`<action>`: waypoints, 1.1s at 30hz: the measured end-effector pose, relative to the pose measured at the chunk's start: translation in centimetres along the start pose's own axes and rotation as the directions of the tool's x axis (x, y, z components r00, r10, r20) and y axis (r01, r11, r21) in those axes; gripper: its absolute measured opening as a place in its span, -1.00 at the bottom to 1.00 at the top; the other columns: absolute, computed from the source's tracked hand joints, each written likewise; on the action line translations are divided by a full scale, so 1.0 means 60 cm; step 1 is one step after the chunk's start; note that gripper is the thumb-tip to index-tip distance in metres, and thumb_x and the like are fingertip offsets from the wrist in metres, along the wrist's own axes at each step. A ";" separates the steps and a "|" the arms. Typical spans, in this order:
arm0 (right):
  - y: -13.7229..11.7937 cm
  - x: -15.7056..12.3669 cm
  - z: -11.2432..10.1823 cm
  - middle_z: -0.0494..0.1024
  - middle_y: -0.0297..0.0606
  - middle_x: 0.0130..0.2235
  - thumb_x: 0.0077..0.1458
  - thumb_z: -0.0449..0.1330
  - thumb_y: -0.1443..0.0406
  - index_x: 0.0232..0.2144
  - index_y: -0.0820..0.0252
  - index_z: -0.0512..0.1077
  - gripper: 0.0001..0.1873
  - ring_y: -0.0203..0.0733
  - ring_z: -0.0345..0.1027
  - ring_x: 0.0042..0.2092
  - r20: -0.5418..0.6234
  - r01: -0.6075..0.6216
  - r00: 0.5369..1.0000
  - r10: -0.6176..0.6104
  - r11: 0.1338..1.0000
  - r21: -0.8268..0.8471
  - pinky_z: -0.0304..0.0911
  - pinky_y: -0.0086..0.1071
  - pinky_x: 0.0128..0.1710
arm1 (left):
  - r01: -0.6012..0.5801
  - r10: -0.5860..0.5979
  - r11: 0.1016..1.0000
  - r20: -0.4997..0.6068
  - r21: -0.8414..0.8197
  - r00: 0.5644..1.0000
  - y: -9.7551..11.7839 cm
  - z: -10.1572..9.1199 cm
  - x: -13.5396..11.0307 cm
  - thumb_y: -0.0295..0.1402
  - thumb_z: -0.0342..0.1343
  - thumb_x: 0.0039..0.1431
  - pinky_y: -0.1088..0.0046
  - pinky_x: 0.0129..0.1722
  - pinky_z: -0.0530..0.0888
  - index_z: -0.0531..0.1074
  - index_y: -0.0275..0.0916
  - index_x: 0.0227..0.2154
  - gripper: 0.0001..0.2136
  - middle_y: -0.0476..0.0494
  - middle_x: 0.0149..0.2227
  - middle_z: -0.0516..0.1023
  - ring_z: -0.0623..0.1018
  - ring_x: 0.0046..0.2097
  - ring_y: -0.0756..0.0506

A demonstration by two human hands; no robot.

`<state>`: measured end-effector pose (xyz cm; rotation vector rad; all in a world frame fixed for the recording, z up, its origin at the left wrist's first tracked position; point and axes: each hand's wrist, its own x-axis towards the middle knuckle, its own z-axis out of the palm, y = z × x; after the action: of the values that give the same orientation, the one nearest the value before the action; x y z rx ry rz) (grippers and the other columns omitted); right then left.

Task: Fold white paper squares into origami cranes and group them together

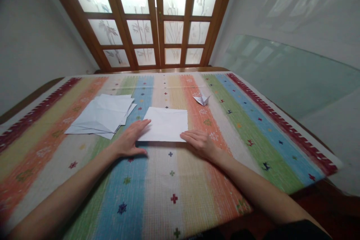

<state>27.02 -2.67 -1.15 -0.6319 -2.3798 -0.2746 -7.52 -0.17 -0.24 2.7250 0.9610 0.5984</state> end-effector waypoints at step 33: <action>0.028 0.062 0.060 0.56 -0.12 -0.13 0.13 0.14 0.20 -0.65 0.18 0.45 -0.65 -0.01 0.37 -0.02 0.239 -0.726 0.679 0.695 0.684 0.073 0.18 -0.07 0.03 | 0.692 -0.687 0.720 -0.183 -0.049 0.703 0.035 0.003 0.001 -0.31 0.15 0.09 0.33 -0.20 0.44 0.25 -0.30 0.15 -0.46 -0.03 -0.42 0.53 0.54 -0.32 -0.14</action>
<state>23.41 1.42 -1.44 -1.5009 -2.0871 0.3454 -6.21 -1.77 0.26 2.0701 1.9093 0.6821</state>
